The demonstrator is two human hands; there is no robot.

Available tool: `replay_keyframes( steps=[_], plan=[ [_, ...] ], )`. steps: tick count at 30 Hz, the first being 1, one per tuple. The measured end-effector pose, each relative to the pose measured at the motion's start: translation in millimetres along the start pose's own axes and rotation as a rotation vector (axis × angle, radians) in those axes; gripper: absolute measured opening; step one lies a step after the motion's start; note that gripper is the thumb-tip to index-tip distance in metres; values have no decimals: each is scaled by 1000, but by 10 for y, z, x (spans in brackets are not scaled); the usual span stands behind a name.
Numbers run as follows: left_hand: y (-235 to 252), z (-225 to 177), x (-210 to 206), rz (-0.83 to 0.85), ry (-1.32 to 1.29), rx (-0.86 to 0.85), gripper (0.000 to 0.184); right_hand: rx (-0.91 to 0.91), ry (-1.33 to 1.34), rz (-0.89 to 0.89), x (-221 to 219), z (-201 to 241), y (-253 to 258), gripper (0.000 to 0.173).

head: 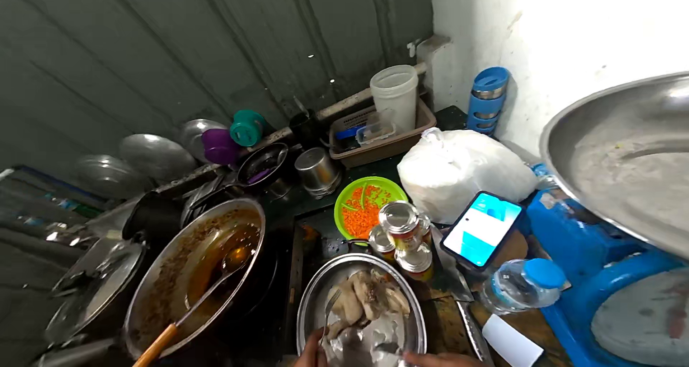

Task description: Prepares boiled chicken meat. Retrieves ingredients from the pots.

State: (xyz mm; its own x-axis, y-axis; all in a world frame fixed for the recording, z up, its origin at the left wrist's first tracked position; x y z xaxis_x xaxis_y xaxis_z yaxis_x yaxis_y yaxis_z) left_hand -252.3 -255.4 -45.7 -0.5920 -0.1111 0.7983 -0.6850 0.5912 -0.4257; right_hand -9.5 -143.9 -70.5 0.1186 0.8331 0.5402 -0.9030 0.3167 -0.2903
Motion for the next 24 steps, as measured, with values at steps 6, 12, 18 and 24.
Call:
replay_keyframes(
  steps=[6,12,18,24],
  plan=[
    [-186,135,-151,230,161,76,42,-5,7,-112,284,154,-130,47],
    [-69,155,-38,221,209,86,44,44,-62,-396,601,225,17,51],
    [35,26,-233,277,179,-25,41,-240,-232,-363,501,41,473,52],
    [60,113,-246,290,44,-41,43,-319,-149,-143,320,184,490,51]
  ],
)
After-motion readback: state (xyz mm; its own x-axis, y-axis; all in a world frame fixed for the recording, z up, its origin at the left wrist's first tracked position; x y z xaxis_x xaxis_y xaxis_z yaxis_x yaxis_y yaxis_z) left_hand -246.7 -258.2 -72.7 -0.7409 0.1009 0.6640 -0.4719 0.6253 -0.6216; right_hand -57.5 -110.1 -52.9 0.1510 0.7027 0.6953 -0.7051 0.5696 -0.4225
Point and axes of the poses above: each hand's wrist, its own y-axis towards the middle knuckle, its own x-axis out of the back of the hand, z = x × y, the point moved 8 cm from there along y, towards the middle knuckle, and after that the axes turned 13 degrees about x, right-handed, at the moved point
